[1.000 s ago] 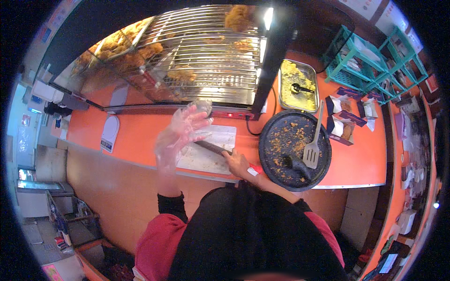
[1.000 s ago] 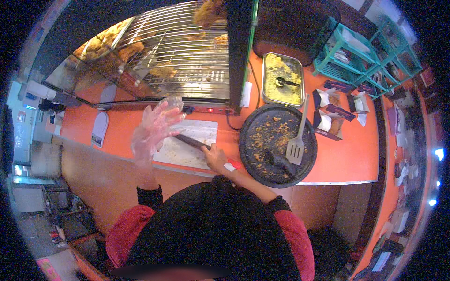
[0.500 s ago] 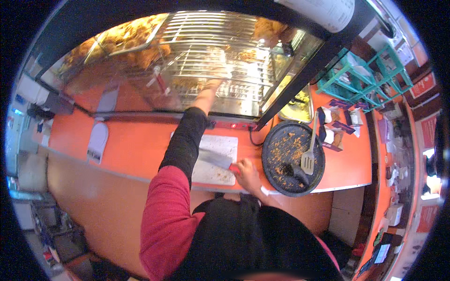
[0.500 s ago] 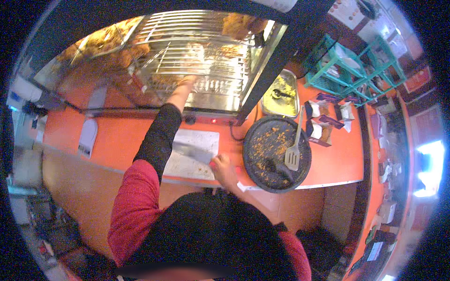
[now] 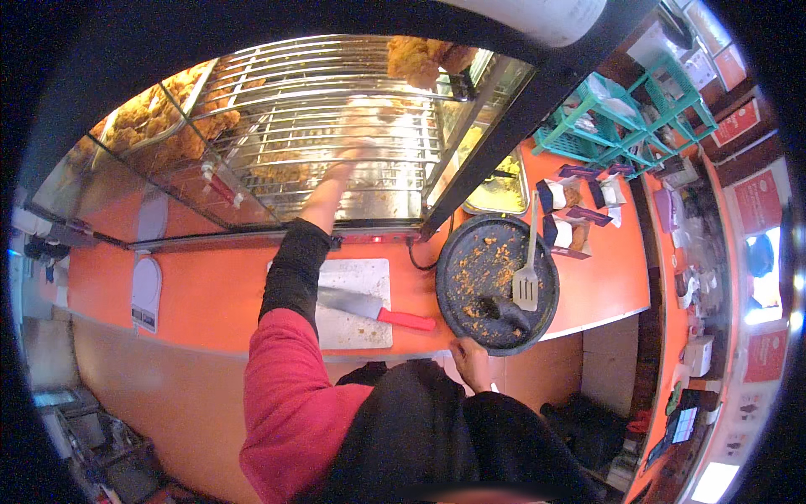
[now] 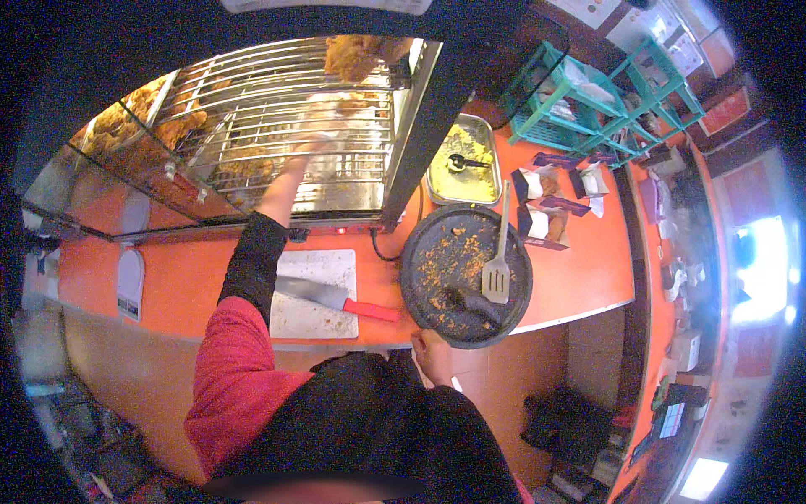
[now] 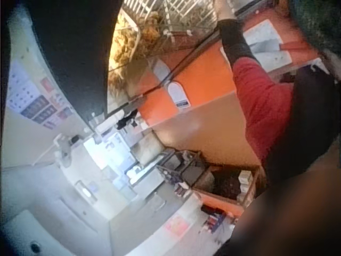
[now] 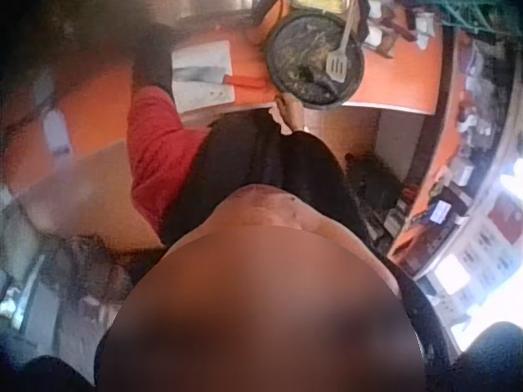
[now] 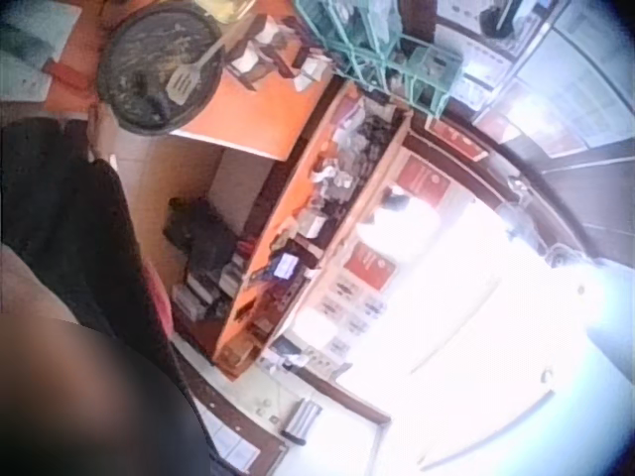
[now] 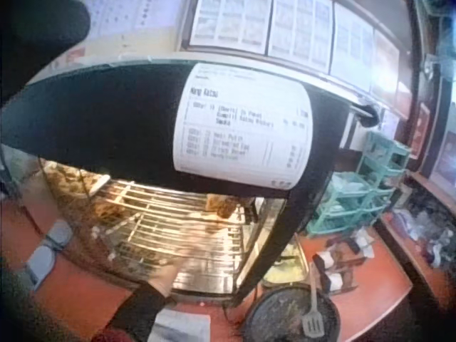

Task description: The person assembles food orders by placing buns and sliced fried chicken into branded boxes, adding a yellow condiment, and inserting printed receipts. They handle multiple boxes sequentially at a counter with a display case and storage bins.

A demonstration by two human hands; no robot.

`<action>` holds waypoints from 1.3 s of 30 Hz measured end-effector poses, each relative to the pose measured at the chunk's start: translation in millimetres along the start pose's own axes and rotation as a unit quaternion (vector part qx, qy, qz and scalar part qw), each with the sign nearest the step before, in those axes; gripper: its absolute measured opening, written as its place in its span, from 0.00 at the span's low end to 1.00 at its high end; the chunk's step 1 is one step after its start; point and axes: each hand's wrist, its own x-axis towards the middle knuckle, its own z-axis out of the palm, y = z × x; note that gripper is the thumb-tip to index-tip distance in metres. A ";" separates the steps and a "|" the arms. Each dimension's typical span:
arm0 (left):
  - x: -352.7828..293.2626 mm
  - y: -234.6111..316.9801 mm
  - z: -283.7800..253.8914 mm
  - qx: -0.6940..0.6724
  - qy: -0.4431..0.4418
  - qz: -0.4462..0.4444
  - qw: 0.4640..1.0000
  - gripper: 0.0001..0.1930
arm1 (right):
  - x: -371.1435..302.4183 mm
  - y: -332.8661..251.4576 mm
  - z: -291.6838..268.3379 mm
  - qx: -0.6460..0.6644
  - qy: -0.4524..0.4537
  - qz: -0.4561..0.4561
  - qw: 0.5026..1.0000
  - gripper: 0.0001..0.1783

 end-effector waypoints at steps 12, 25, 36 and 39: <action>-80.7 68.6 -42.8 0.013 0.079 0.109 0.991 0.24 | 12.7 -13.3 -4.6 -0.001 -0.027 -0.063 0.998 0.08; 0.4 86.3 -76.5 -0.041 0.011 0.102 0.994 0.30 | -7.5 -18.8 -9.9 -0.027 0.035 -0.016 0.999 0.07; -154.7 86.6 -130.5 -0.362 0.029 0.249 0.898 0.34 | 29.5 -64.0 -35.2 0.046 -0.020 -0.023 0.998 0.07; -249.5 69.8 -119.3 -0.728 -0.179 0.313 0.583 0.37 | 81.0 -126.4 -60.5 0.225 0.092 -0.160 0.957 0.15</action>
